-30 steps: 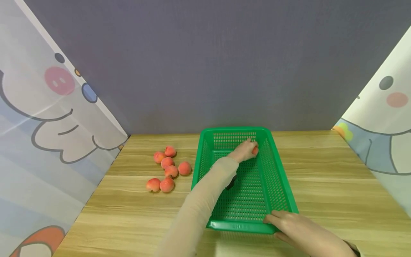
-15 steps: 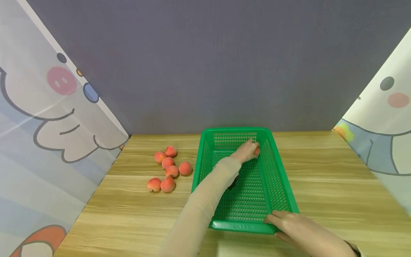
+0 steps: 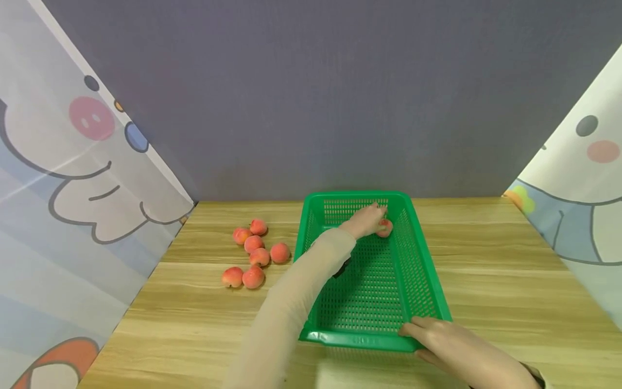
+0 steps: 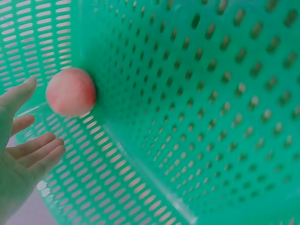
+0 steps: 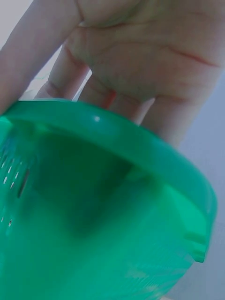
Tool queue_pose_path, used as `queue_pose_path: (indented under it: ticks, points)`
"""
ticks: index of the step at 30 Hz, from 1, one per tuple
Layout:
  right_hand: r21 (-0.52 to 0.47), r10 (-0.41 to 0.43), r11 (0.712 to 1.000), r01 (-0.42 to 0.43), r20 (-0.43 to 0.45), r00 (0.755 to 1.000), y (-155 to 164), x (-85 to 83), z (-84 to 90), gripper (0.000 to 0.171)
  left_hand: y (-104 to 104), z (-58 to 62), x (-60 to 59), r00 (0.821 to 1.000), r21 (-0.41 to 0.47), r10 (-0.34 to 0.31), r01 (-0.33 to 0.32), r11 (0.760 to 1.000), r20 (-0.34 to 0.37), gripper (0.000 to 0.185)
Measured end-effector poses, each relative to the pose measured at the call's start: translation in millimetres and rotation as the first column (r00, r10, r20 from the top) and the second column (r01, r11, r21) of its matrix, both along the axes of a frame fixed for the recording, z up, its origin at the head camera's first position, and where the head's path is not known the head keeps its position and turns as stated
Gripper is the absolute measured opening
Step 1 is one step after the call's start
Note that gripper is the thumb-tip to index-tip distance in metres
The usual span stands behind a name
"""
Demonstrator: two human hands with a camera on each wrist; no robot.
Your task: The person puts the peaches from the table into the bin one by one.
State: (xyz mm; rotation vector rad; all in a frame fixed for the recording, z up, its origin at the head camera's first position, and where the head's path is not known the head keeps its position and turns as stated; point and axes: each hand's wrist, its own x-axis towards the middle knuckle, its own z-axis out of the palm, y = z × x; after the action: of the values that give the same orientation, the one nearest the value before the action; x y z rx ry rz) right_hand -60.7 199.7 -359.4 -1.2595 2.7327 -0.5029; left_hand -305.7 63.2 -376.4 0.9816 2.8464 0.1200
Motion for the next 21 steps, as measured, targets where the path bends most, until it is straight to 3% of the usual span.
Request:
queue_pose_path:
  ticks: [10,15,21]
  points:
    - [-0.008,-0.009,1.000,0.009,-0.022,1.000,0.6,0.6,0.2,0.034,-12.0,35.2,16.0,0.998,-0.074,-0.065,0.066,0.995,0.008,0.052]
    - [-0.001,-0.012,1.000,0.012,-0.012,1.000,0.4,0.7,0.6,0.035,-20.6,52.5,28.8,0.994,-0.113,-0.107,0.104,0.988,-0.015,0.050]
    - [0.009,-0.025,1.000,0.025,-0.002,1.000,0.1,0.4,1.7,0.035,-34.6,73.6,45.0,0.982,-0.100,-0.176,0.169,0.981,-0.063,0.045]
